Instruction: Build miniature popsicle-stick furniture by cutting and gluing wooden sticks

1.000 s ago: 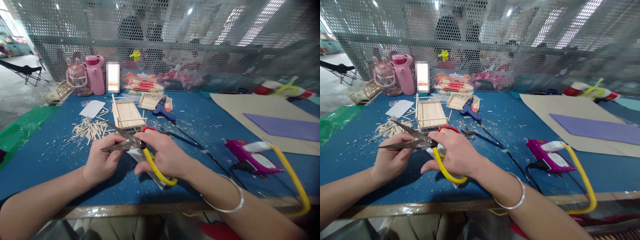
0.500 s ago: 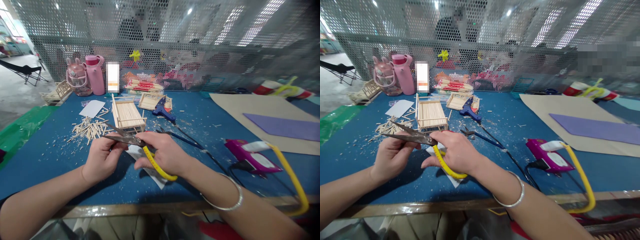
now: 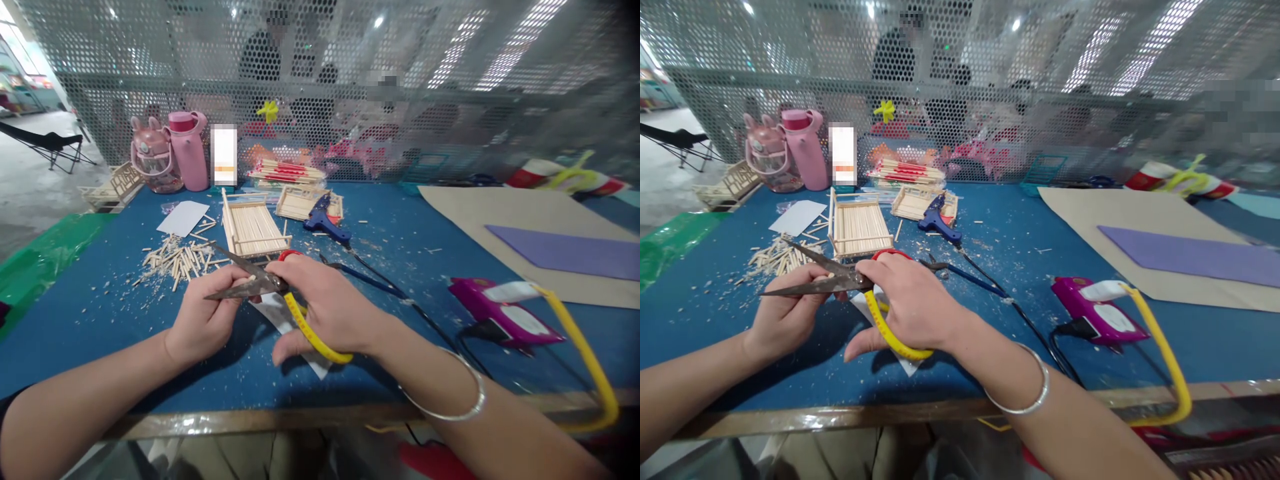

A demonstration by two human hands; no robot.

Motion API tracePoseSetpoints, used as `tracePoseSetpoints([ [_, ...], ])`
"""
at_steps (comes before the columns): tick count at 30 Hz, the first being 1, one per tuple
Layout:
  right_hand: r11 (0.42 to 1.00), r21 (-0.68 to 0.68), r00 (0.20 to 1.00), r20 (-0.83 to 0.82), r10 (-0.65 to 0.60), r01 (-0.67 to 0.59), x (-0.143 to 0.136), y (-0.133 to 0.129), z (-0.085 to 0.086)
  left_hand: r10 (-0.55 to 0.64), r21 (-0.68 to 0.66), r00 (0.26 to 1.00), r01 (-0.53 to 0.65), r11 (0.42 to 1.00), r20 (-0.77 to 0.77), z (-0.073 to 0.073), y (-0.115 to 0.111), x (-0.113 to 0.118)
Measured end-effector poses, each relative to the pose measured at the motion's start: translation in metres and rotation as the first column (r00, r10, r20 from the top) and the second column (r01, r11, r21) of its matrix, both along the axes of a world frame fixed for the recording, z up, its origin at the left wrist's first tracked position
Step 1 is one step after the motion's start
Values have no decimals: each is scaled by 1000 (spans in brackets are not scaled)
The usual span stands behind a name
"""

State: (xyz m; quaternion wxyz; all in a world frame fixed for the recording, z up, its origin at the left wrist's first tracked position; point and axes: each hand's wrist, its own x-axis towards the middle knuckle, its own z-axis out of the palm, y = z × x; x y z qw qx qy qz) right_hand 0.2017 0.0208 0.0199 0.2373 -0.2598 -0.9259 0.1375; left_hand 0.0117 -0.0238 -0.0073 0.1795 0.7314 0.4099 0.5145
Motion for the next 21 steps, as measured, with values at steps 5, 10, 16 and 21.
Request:
tracePoseSetpoints([
  [5, 1000, 9, 1000, -25, 10, -10, 0, -1, 0, 29, 30, 999, -28, 999, -22, 1, 0, 1],
  [10, 1000, -2, 1000, -28, -9, 9, 0, -2, 2, 55, 50, 998, -53, 997, -35, 2, 0, 1],
  [16, 1000, -6, 998, -60, -5, 4, -1, -1, -5, 28, 50, 999, -26, 998, -30, 2, 1, 0],
  [21, 998, 57, 997, -72, -34, 38, -1, -1, -9, 28, 59, 999, -26, 998, -27, 3, 0, 1],
])
